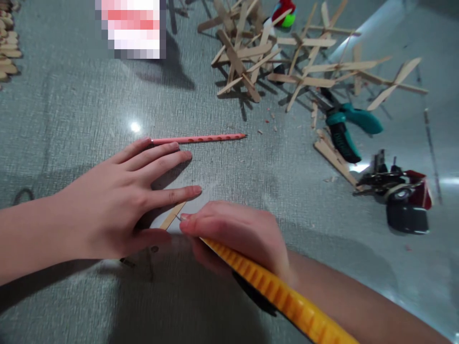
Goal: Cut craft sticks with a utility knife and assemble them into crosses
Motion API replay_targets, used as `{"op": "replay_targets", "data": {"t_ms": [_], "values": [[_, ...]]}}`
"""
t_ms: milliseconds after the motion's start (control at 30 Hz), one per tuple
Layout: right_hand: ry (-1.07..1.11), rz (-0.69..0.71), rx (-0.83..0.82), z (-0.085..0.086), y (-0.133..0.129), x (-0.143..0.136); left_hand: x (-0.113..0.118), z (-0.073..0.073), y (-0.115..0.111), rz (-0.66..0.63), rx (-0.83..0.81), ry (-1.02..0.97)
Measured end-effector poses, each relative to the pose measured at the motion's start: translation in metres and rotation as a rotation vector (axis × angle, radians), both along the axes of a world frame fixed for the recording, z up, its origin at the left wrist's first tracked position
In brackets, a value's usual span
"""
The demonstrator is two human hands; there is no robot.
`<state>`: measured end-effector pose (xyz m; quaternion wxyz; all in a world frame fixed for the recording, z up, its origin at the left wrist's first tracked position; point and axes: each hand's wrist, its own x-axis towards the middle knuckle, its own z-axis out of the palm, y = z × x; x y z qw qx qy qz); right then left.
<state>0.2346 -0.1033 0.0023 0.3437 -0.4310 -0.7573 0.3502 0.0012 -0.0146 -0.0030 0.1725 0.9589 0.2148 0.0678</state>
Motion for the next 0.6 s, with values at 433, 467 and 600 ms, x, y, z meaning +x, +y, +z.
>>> {"op": "replay_targets", "data": {"t_ms": [433, 467, 600], "values": [[-0.014, 0.052, -0.028, -0.0015, -0.0023, -0.0032, -0.0004, -0.0005, -0.0001, 0.006, -0.019, -0.029], [-0.023, 0.048, -0.028, -0.0017, -0.0025, -0.0034, -0.0008, -0.0005, 0.0003, 0.003, -0.023, -0.034], [0.006, 0.063, -0.030, -0.0019, -0.0018, -0.0022, -0.0018, -0.0006, 0.0014, 0.005, -0.030, -0.048]]}}
